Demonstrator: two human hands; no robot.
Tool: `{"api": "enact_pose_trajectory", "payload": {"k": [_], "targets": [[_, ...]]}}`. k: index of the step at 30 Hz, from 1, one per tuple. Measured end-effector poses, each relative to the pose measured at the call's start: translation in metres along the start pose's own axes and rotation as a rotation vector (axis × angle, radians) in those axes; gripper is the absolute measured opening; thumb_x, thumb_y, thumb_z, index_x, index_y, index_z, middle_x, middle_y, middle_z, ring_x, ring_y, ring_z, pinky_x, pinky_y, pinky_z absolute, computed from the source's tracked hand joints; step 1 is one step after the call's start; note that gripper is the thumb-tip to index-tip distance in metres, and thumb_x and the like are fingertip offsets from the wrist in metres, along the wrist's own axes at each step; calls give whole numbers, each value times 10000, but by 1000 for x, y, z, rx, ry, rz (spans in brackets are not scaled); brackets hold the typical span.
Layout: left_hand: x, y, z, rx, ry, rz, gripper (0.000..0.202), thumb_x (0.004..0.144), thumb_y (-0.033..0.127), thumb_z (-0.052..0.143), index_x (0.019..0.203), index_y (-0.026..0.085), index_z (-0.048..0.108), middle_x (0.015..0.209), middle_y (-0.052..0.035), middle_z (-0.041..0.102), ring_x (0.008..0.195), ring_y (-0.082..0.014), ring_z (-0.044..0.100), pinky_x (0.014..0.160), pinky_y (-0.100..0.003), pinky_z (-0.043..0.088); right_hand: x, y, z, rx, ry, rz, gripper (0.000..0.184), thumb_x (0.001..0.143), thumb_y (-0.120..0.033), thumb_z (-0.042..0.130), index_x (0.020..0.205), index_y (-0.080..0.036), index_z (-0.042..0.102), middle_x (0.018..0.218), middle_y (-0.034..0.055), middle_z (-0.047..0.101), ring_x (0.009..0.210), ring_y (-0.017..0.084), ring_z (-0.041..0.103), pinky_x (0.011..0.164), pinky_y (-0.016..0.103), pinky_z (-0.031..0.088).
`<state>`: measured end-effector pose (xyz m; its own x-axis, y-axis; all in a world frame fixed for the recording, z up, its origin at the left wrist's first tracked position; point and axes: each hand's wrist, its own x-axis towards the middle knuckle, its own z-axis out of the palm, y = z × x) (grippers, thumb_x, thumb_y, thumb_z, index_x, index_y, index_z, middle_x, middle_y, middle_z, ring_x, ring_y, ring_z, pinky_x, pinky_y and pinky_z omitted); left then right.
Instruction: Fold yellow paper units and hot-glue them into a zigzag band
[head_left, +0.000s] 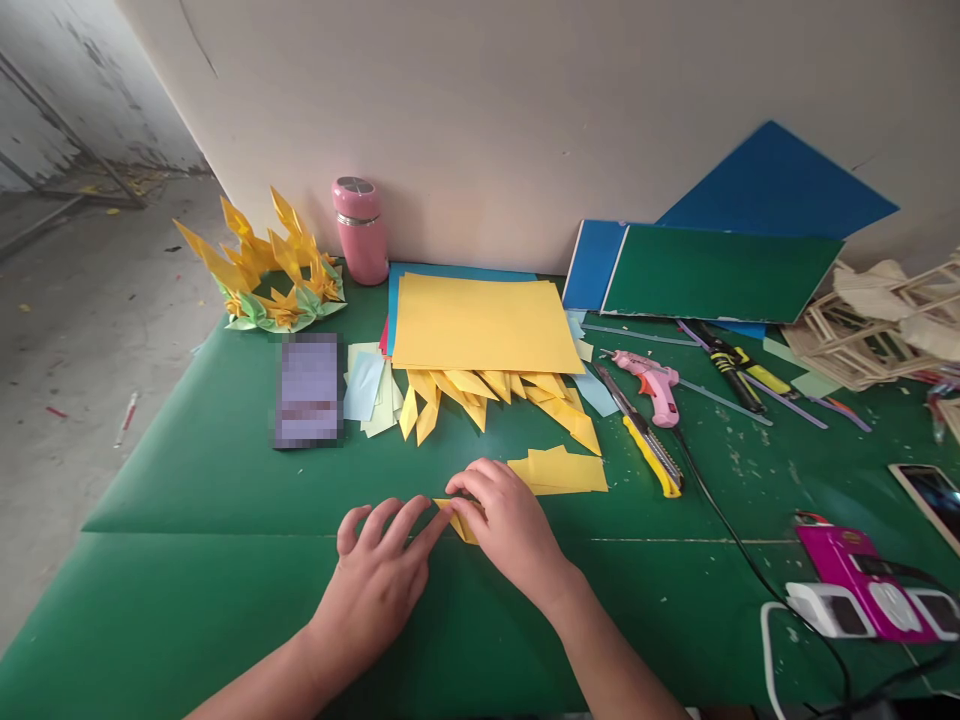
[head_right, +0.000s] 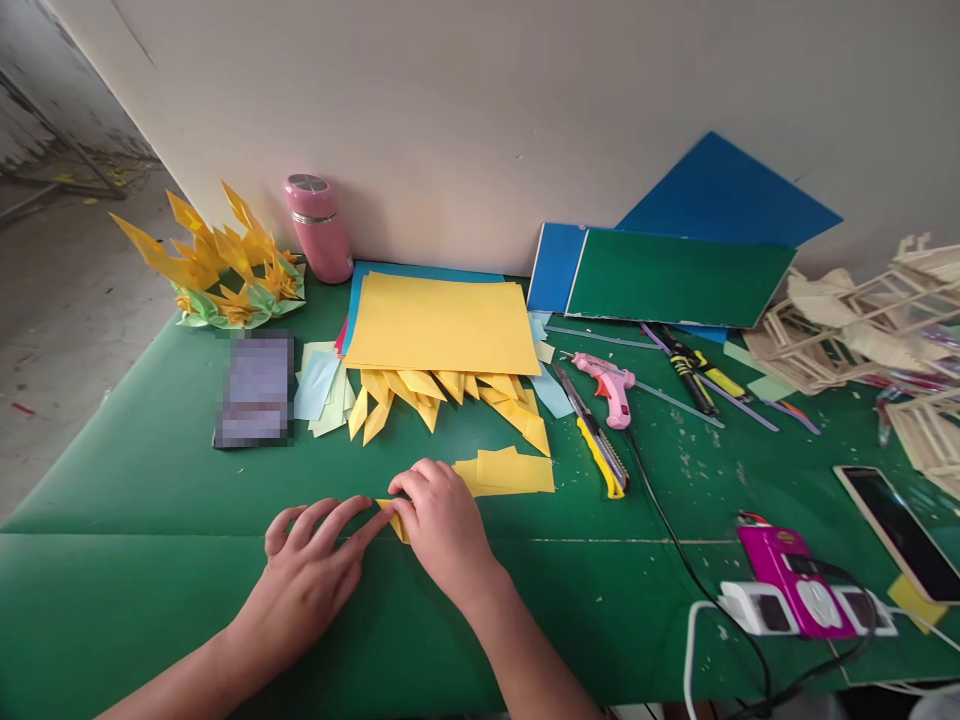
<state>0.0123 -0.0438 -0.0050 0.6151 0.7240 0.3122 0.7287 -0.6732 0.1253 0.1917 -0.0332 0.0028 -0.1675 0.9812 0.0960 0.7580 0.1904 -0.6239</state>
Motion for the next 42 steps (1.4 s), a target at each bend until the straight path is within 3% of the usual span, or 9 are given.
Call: {"api": "enact_pose_trajectory", "payload": {"k": [4,8,14,20,30,36,42], "targets": [[2,-4,-2,-149,22,-64,305,908,143,394,1055,271,629,1013,-31,651,927,-207,528,834,-366,310,0,-3,-2,-47,-39,-30,162,838,-56,565,771,-203,572,817,18,600,783,180,564,693,302,470],[7,-8,1,-174,-18,-167,178,922,286,454,1008,212,591,955,-56,624,866,-219,521,800,-372,340,-2,-6,-1,-128,-82,-64,178,867,-61,518,754,-195,547,792,24,589,742,185,541,645,310,455],[28,-10,6,-171,-182,-96,102,858,283,597,822,192,569,822,-17,575,776,-206,495,726,-352,352,3,-3,-2,-85,-98,-32,180,828,-34,567,755,-198,553,758,6,602,724,175,543,643,297,444],[42,-17,1,-253,-279,-78,113,874,272,581,790,195,577,806,-8,577,783,-197,492,704,-342,333,13,-3,-21,39,-276,-20,144,817,-65,622,773,-201,609,814,-6,611,788,155,576,671,271,455],[49,-24,1,-349,-277,-82,83,858,276,605,820,205,582,821,-3,595,813,-198,514,740,-351,357,15,-4,-22,-30,-267,-21,209,778,-5,603,690,-191,561,778,2,589,781,166,560,677,282,446],[51,-28,8,-453,-236,-37,74,870,261,556,831,200,569,854,-17,602,813,-187,525,727,-328,405,21,-1,-21,147,-230,71,231,752,10,568,720,-213,518,669,-52,552,639,127,525,568,233,392],[50,-30,9,-518,-154,-81,54,841,246,538,834,203,569,844,-20,599,796,-186,536,727,-337,432,20,1,-19,344,-141,53,173,770,-43,534,768,-216,524,696,-45,549,663,124,538,604,235,433]]}}
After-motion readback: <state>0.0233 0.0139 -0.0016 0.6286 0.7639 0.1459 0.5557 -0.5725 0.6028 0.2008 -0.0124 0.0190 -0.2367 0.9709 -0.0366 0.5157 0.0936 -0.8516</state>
